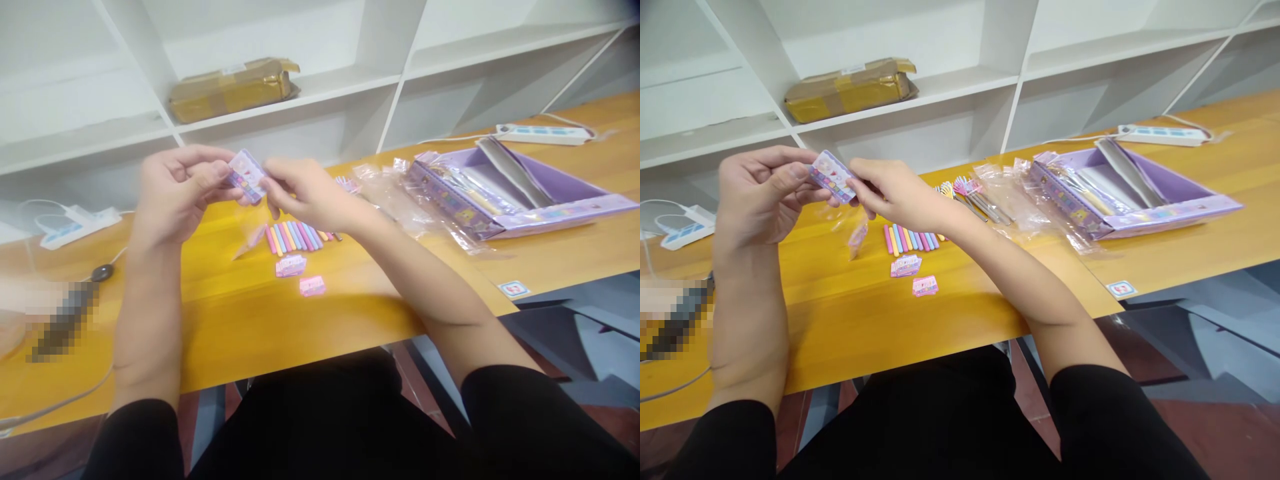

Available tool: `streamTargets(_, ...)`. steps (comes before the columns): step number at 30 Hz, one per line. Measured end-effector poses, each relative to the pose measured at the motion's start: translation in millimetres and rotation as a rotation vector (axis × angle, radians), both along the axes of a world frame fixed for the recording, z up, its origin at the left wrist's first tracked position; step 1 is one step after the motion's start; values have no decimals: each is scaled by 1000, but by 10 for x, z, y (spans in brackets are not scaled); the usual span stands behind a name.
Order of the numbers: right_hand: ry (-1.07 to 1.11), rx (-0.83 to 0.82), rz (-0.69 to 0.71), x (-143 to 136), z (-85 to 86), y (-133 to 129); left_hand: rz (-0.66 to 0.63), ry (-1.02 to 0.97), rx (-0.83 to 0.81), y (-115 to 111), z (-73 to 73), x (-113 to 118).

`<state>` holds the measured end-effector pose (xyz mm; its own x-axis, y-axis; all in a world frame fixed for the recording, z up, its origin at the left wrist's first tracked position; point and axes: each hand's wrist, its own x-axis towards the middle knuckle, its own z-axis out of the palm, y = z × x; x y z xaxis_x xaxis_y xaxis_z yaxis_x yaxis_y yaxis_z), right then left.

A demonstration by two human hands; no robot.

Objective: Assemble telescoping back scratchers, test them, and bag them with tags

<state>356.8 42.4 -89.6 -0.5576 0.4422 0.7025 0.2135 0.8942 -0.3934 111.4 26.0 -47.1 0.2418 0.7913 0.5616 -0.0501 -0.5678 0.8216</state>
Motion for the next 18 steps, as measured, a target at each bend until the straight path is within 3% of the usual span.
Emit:
streamTargets(7,112,-165,89,-27,14,-2,32,16,23,29,-21,-49)
streamTargets(18,271,-354,182,-68,54,-22,-31,21,33,-17,29,-39)
